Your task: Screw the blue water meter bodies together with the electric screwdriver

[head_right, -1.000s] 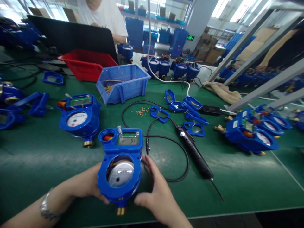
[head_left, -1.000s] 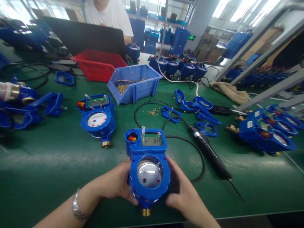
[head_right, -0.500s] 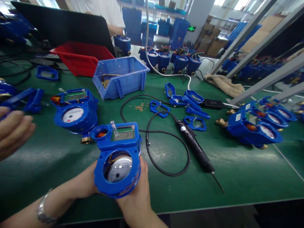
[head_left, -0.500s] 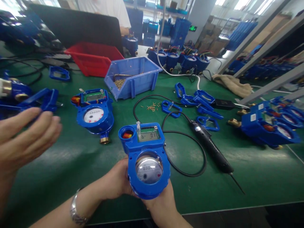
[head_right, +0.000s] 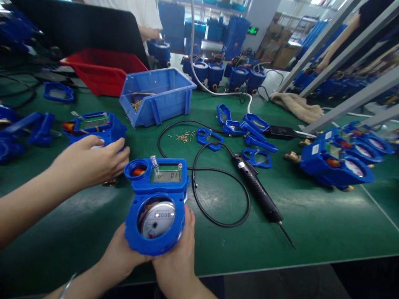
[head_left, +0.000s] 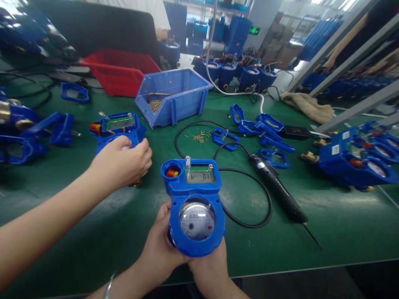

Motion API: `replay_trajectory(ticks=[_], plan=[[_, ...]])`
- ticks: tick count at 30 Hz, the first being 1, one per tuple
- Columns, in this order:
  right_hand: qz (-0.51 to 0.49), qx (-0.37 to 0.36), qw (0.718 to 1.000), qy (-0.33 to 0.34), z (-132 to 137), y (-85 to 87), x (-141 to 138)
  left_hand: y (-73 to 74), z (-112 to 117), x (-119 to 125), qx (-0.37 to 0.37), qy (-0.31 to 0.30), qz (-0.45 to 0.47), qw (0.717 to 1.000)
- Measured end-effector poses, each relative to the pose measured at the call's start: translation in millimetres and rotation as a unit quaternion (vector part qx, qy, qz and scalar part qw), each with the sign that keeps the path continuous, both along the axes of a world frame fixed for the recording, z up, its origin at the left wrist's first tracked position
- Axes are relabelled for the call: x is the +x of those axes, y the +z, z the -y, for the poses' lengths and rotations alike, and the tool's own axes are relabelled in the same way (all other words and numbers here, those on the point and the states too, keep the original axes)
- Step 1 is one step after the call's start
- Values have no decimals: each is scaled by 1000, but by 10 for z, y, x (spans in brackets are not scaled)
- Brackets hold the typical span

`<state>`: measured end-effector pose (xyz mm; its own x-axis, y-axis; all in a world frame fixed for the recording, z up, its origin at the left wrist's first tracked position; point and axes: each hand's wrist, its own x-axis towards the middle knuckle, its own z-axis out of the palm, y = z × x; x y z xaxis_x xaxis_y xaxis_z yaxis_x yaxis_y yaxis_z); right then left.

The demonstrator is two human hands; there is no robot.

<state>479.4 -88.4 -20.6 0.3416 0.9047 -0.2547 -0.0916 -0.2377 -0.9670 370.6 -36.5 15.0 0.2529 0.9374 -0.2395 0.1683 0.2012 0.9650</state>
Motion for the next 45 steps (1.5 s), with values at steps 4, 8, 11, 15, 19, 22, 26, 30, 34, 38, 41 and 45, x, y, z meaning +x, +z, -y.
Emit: replay_trajectory(ticks=[4, 8, 11, 15, 19, 22, 26, 30, 34, 38, 41, 45], plan=[[31, 15, 999, -22, -7, 43, -7, 48, 45, 81, -1, 44, -2, 999], [51, 29, 997, 40, -1, 207, 155, 21, 55, 43, -10, 19, 11, 1000], [56, -16, 991, 117, -1, 441, 450, 11, 39, -66, -7, -50, 20, 999], [26, -11, 997, 75, -154, 833, 742, 77, -14, -154, 24, -113, 21, 993], [104, 13, 990, 92, -475, 1133, 698, 201, -72, -55, 93, -115, -37, 988], [191, -20, 972, 132, -680, 1213, 690, 281, -97, 76, 124, -130, -90, 980], [228, -83, 954, 177, -747, 1156, 882, 289, -117, 155, 84, -102, -74, 988], [199, -82, 956, 197, -666, 1030, 1050, 239, -239, 156, -84, 3, 129, 988], [115, -24, 977, 176, -628, 928, 1064, 238, -434, 243, -277, -19, 214, 937], [-7, 3, 990, 141, -597, 897, 1033, 186, -485, 383, -253, -7, 231, 939], [-85, 13, 988, 130, -521, 880, 1004, 125, -461, 440, -206, 52, 227, 950], [-145, 14, 987, 72, -402, 779, 942, 165, -460, 411, -158, 75, 218, 960]])
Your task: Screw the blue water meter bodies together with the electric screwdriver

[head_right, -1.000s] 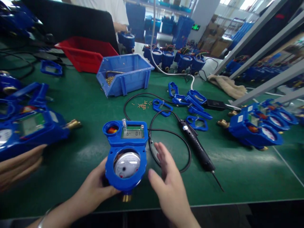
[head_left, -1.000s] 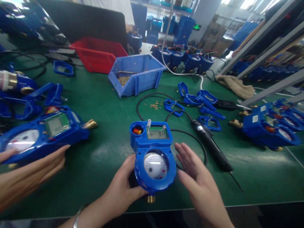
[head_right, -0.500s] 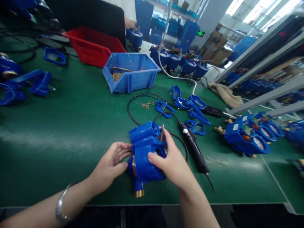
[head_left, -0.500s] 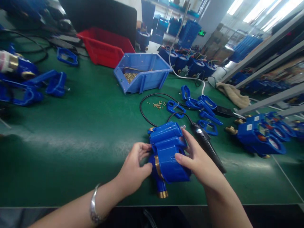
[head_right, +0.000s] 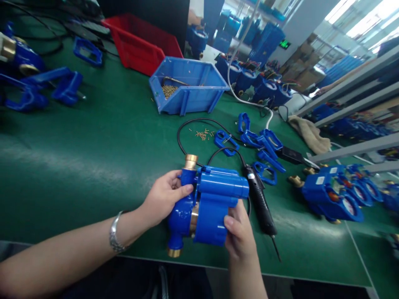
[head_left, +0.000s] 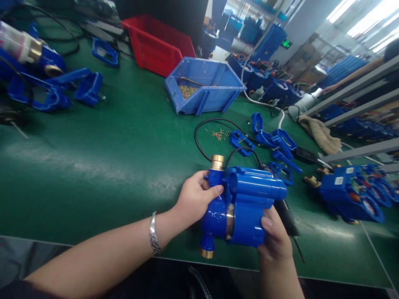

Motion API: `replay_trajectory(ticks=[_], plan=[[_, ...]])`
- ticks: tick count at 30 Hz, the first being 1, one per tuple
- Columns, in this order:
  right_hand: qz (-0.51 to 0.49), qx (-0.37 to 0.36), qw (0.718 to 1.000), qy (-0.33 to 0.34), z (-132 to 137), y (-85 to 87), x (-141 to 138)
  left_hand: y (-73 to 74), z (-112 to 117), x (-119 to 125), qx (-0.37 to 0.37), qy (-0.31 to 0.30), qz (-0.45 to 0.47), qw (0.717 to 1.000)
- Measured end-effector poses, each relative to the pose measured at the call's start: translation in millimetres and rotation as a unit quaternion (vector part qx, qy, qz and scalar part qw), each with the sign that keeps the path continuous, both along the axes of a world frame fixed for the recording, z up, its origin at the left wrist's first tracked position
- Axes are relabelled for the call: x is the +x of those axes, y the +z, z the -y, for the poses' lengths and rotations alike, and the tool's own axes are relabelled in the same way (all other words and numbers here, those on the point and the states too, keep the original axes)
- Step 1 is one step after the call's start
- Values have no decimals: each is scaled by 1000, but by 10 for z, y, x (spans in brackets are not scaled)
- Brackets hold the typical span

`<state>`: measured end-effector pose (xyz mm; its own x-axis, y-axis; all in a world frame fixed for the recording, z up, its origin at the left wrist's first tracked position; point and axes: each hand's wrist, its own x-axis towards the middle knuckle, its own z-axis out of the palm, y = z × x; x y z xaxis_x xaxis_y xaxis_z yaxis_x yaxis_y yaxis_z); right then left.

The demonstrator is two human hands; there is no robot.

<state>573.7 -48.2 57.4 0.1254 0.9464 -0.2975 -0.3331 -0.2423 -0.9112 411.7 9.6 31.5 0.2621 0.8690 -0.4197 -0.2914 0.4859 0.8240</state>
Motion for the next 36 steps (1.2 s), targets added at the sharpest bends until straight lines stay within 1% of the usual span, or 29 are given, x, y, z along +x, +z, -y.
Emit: replay_trajectory(ticks=[4, 6, 9, 15, 19, 23, 27, 30, 32, 36], plan=[[-16, -28, 992, -121, 36, -155, -108, 175, -9, -54, 70, 21, -72, 995], [-29, -43, 987, -151, 34, -211, -164, 255, -5, -72, 94, 20, -92, 991], [-52, -40, 987, -149, 47, -267, -210, 319, 10, -99, 123, 18, -116, 986], [-83, -12, 991, -106, 138, -396, -157, 345, 51, -133, 148, -8, -158, 976], [-99, -15, 990, -97, 158, -454, -118, 384, 86, -138, 149, -16, -128, 980], [-92, -10, 990, -104, 175, -420, -120, 392, 126, -144, 120, -3, -95, 988], [-86, -9, 990, -109, 208, -304, -167, 359, 129, -169, 98, 10, -58, 993], [-92, 10, 990, -107, 207, -213, -218, 343, 115, -197, 82, 17, -43, 996], [-89, 13, 990, -104, 189, -171, -245, 350, 110, -207, 87, 14, -47, 995], [-69, -14, 993, -96, 148, -138, -263, 391, 117, -204, 112, 6, -66, 992]])
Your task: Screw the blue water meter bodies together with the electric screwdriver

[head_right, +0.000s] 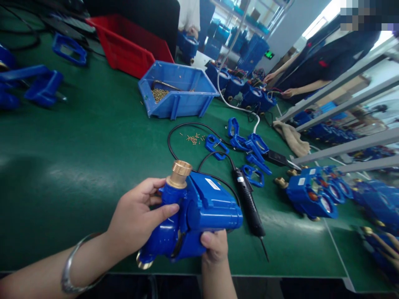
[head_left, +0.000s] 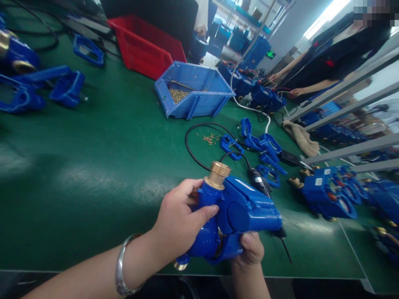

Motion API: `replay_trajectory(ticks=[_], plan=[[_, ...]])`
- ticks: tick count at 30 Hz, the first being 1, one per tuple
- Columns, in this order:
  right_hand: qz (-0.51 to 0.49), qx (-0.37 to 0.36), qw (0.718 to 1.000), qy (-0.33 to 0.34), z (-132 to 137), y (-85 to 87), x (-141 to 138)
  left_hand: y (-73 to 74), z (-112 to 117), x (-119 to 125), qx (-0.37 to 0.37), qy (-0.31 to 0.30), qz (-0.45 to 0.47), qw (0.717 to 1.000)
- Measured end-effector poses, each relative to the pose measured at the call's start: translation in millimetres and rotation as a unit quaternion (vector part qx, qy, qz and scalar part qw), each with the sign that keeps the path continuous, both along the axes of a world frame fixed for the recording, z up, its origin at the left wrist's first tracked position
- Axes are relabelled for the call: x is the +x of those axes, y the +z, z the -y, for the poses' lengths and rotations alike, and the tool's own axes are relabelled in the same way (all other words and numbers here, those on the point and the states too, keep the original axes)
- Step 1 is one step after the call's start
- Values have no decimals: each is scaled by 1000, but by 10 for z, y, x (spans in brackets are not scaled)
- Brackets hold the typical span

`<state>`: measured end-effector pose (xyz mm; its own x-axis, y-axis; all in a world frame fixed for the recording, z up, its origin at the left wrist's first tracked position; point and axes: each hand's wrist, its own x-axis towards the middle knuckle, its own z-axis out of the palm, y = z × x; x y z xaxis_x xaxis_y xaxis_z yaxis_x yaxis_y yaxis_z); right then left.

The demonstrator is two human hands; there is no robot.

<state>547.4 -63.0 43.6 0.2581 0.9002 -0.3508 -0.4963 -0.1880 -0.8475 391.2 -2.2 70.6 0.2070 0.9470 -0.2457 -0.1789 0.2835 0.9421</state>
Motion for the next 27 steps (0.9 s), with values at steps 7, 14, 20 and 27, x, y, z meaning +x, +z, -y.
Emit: replay_trajectory(ticks=[7, 14, 20, 27], plan=[[-8, 1, 1000, 0, -17, 5, 0, 13, -24, -12, 0, 5, -19, 1000], [21, 2, 1000, 10, -42, 14, -41, 32, -61, -2, 12, -7, -33, 999], [-13, -13, 999, 41, -71, -24, -23, 73, -31, 9, 37, -9, -110, 993], [-51, -34, 997, 52, -177, -203, -54, 150, -1, -48, 124, -54, -189, 973]])
